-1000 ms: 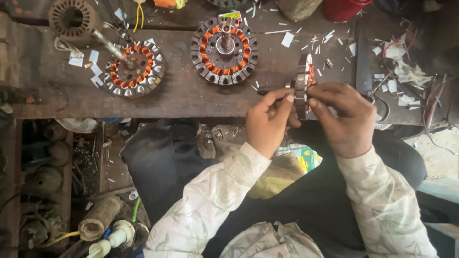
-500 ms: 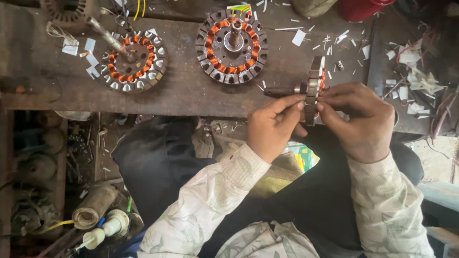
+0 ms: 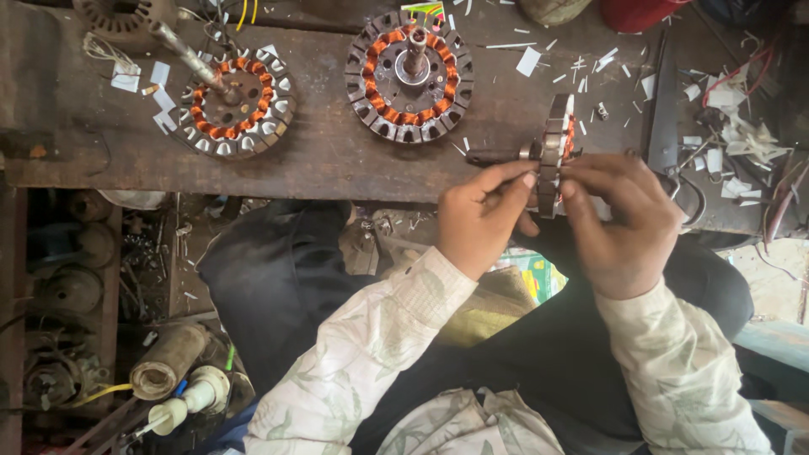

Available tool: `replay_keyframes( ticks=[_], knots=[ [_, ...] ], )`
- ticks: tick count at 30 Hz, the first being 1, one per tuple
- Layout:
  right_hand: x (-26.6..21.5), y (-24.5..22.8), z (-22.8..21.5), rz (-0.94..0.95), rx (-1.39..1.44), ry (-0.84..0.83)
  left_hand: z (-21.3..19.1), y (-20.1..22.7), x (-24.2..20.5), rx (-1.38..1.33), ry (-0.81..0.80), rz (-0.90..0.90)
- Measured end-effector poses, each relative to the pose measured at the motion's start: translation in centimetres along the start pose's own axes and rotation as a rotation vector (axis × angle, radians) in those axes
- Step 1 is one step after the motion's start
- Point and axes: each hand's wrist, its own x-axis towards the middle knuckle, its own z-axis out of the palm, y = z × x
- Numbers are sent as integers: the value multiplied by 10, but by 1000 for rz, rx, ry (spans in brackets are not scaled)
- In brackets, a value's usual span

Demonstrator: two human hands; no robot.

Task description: The person sits at a cluttered workbench and repeatedly cuts small white insulating strips with scissors, then inserts them into slots on a circular motor stator. They handle multiple stators and use shears to trim the material before placement.

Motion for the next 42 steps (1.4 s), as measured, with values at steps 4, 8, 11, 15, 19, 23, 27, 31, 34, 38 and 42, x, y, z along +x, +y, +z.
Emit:
replay_keyframes(
  ticks=[4, 8, 11, 15, 19, 23, 27, 31, 34, 38, 42],
  knots=[
    [-10, 5, 7, -74, -84, 19, -1, 5, 1, 91, 1, -4],
    [-16, 13, 9, -97, -105, 10, -1, 8, 3, 114, 27, -15],
    [-15, 15, 11, -111, -67, 33, 6, 8, 12, 45, 71, -36],
    [-15, 14, 12, -83, -52, 48, 7, 7, 6, 22, 84, -16],
    [-18, 11, 14, -62, -66, 90, 3, 8, 5, 11, 56, -45],
    [-20, 8, 19, -78, -100, 121, -2, 8, 7, -106, 6, -102],
    [-18, 7, 22, -143, -167, 131, -6, 7, 6, -145, -25, -124],
    [-22, 7, 21, -154, -183, 99, -8, 2, 9, -90, -18, -120],
    [-18, 7, 19, -122, -145, 103, -7, 3, 13, -130, -16, -113],
    [-12, 7, 16, -132, -120, 112, -1, 9, 9, -134, 32, -62],
    [-8, 7, 12, -60, -16, 84, 10, 17, -2, 37, 130, -58]
  ],
)
